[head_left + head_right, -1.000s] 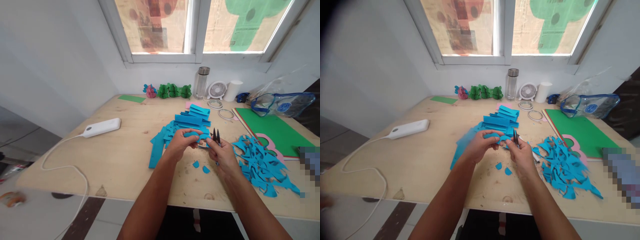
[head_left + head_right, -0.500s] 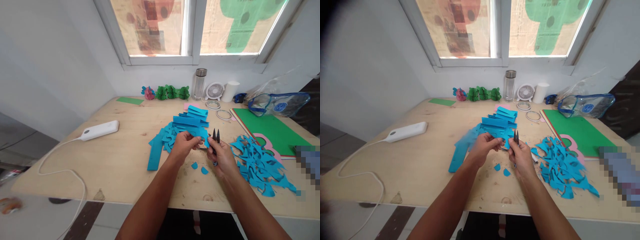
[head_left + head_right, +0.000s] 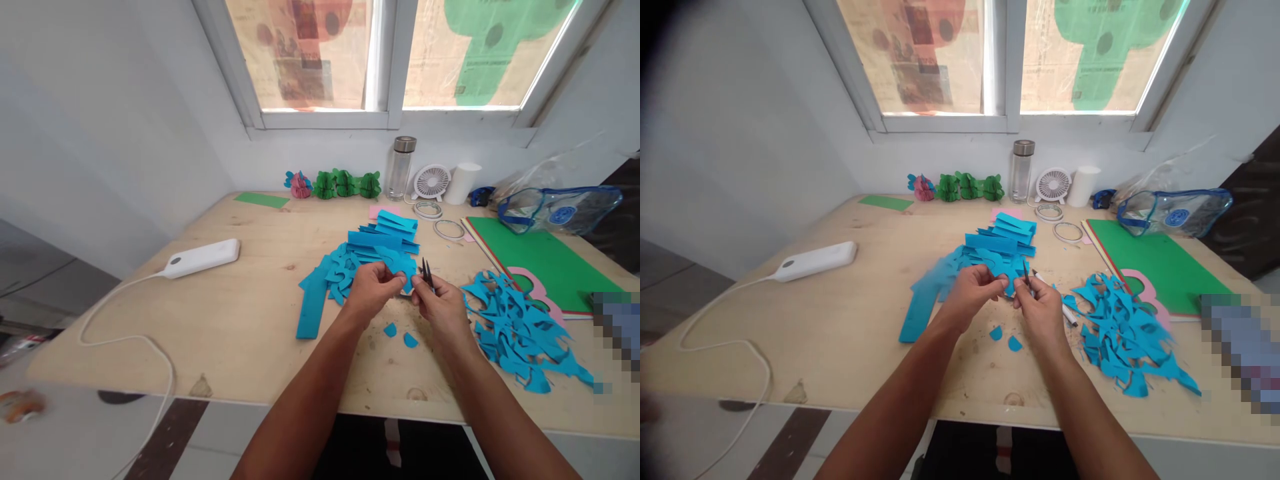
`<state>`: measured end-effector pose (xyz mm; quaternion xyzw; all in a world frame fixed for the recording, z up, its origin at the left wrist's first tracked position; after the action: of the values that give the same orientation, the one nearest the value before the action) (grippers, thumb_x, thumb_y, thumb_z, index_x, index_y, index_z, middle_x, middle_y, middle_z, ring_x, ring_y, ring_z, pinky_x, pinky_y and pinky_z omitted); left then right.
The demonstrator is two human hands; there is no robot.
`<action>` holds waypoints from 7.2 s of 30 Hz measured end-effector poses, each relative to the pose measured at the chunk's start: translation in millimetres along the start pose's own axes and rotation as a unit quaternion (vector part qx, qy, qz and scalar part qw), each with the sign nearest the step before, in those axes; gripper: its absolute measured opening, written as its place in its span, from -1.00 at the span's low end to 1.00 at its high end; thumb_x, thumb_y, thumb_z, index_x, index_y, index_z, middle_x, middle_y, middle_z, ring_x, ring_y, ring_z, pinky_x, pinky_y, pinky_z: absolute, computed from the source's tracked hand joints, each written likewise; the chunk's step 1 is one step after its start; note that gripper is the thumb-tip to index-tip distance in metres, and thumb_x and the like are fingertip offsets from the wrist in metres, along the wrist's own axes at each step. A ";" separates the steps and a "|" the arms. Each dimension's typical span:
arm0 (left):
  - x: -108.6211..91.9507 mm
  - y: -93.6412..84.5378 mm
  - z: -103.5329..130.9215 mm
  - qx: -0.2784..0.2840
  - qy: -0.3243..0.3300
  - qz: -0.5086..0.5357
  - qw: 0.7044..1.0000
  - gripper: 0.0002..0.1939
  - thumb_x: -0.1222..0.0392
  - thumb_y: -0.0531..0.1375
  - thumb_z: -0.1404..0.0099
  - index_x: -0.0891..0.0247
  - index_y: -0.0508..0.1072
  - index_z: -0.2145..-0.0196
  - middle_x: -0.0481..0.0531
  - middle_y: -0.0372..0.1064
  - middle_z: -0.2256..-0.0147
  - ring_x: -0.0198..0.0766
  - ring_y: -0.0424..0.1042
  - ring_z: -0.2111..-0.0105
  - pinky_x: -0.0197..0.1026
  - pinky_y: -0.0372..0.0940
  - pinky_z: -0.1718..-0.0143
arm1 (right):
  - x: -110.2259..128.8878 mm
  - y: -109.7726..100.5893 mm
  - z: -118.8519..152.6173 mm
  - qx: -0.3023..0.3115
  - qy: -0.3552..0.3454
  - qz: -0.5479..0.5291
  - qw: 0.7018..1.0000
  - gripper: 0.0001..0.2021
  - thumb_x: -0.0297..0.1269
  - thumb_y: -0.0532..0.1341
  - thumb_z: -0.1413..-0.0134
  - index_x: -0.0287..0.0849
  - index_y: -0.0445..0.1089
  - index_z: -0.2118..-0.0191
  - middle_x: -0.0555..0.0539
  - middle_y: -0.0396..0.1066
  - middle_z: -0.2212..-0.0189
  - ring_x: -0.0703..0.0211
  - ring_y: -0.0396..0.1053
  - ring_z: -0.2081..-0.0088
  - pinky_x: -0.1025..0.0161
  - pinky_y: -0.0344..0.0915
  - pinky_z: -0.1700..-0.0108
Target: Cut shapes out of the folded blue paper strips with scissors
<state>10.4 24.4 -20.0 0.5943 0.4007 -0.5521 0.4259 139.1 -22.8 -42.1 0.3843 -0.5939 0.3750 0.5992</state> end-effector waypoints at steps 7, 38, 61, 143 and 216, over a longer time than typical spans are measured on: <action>1.6 -2.6 -0.3 -0.003 -0.010 -0.056 0.998 -0.76 0.16 0.24 0.02 0.28 0.31 0.71 -0.07 0.22 0.70 -0.34 0.24 0.61 -0.28 0.10 0.57 | 5.8 1.8 1.8 0.023 -0.044 0.066 0.997 -0.71 -0.05 0.26 0.05 -0.18 0.38 0.56 0.06 0.23 0.71 0.35 -0.02 0.68 0.33 -0.15 0.64; -2.2 -5.4 0.1 0.015 -0.019 -0.042 0.999 -0.68 0.14 0.28 0.06 0.26 0.22 0.75 -0.12 0.06 0.71 -0.41 0.07 0.63 -0.30 -0.01 0.59 | 21.7 2.1 6.8 0.015 -0.109 0.127 0.986 -0.69 -0.10 0.20 0.00 -0.15 0.33 0.63 0.05 0.21 0.71 0.24 0.14 0.59 0.29 0.08 0.50; -1.1 -0.5 0.1 -0.052 -0.046 -0.040 0.997 -0.72 0.24 0.20 0.09 0.27 0.16 0.77 -0.16 0.01 0.71 -0.47 -0.04 0.67 -0.29 -0.11 0.61 | 21.3 3.5 9.8 -0.005 -0.135 0.161 0.978 -0.72 -0.15 0.17 -0.05 -0.15 0.31 0.60 0.07 0.18 0.70 0.25 0.12 0.59 0.28 0.02 0.50; 11.7 18.2 11.5 -0.133 -0.094 0.366 0.916 -0.78 0.27 0.36 0.05 0.29 0.36 0.50 -0.06 0.43 0.48 -0.40 0.42 0.43 -0.29 0.30 0.25 | -3.1 30.5 15.7 0.082 0.107 -0.114 0.984 -0.52 0.15 0.21 0.05 -0.18 0.17 0.64 0.13 0.07 0.76 0.44 -0.13 0.73 0.42 -0.24 0.71; 15.6 18.6 10.9 -0.126 -0.101 0.388 0.907 -0.80 0.31 0.33 0.04 0.31 0.34 0.50 -0.04 0.41 0.50 -0.40 0.39 0.48 -0.31 0.26 0.33 | -6.9 26.7 13.7 0.071 0.144 -0.123 0.979 -0.57 0.12 0.26 0.10 -0.22 0.31 0.53 0.14 0.13 0.81 0.48 -0.17 0.78 0.44 -0.28 0.74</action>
<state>25.7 8.3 -34.6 0.5854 0.1599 -0.3451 0.7160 109.0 -23.9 -48.6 0.4381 -0.4213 0.3912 0.6911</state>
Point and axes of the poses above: each hand's wrist, its own z-axis away from the middle knuckle, its own y-axis out of the palm, x = y × z, the point moved 5 cm from there along -z, towards the middle knuckle
